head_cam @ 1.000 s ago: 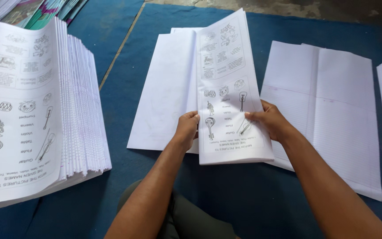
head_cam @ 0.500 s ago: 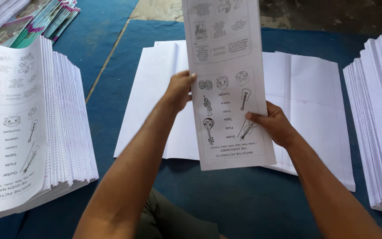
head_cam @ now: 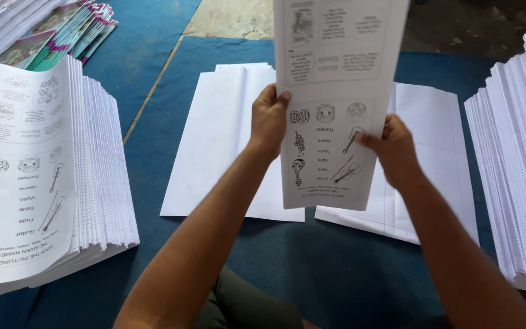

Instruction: The person sits on a blue floor mat and assembles notebooks by hand. They repeatedly pick up a printed cover sheet, place it on a stack of lined paper, fold the combined set in half, and then move the finished unit to a growing pile on the left.

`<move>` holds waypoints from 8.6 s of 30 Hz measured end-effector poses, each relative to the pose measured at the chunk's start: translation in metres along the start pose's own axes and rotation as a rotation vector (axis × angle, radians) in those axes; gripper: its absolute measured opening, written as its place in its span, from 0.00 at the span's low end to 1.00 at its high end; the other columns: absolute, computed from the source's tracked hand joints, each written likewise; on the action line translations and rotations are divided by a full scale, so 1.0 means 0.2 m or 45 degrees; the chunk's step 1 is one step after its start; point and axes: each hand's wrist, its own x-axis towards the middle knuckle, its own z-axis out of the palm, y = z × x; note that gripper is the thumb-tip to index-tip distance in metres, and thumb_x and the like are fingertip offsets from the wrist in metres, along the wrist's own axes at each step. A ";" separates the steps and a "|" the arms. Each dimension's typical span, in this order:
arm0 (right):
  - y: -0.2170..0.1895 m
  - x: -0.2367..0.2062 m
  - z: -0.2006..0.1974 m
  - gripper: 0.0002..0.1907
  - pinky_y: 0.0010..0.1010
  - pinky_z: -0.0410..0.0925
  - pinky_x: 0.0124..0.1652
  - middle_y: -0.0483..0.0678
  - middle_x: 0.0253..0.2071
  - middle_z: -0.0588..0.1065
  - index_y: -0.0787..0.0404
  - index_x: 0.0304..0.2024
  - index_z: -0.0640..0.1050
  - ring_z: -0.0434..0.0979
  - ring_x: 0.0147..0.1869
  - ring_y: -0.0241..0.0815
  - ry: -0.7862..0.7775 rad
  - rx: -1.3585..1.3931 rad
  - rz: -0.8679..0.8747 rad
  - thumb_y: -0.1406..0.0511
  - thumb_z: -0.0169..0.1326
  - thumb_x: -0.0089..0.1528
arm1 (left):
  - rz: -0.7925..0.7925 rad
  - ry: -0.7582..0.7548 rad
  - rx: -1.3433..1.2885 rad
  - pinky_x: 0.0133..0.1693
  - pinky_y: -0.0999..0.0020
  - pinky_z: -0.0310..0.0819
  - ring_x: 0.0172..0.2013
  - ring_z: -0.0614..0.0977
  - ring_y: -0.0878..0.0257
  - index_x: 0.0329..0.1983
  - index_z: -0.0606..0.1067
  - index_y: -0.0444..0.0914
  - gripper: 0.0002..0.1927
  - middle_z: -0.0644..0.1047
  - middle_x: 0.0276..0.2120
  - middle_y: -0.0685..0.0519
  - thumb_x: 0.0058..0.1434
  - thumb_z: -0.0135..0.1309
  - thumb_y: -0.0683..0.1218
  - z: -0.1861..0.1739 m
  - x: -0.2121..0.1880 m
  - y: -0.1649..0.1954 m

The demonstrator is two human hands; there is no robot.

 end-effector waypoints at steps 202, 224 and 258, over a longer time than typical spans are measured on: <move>0.09 -0.15 1.71 0.33 0.43 0.76 0.49 0.63 0.56 0.74 0.69 0.59 0.71 0.80 0.56 0.53 -0.910 -0.318 0.269 0.47 0.42 0.67 | 0.459 0.424 1.977 0.66 0.45 0.55 0.65 0.67 0.43 0.59 0.72 0.32 0.22 0.72 0.58 0.38 0.62 0.56 0.44 -1.24 -0.53 0.59; 0.38 -0.25 0.22 0.16 0.39 0.72 0.54 0.48 0.51 0.79 0.57 0.46 0.82 0.79 0.54 0.47 -0.529 -1.515 0.094 0.56 0.60 0.60 | -0.545 -0.016 0.666 0.50 0.61 0.76 0.49 0.84 0.53 0.59 0.73 0.34 0.21 0.79 0.52 0.41 0.64 0.46 0.44 -0.31 -0.56 -0.49; 0.46 -0.49 0.15 0.19 0.38 0.67 0.60 0.43 0.52 0.76 0.52 0.42 0.81 0.71 0.62 0.42 -0.527 -1.587 0.099 0.52 0.67 0.53 | -1.111 -0.116 0.261 0.52 0.60 0.79 0.53 0.79 0.55 0.68 0.58 0.31 0.26 0.73 0.55 0.38 0.67 0.39 0.43 -0.07 -0.72 -0.71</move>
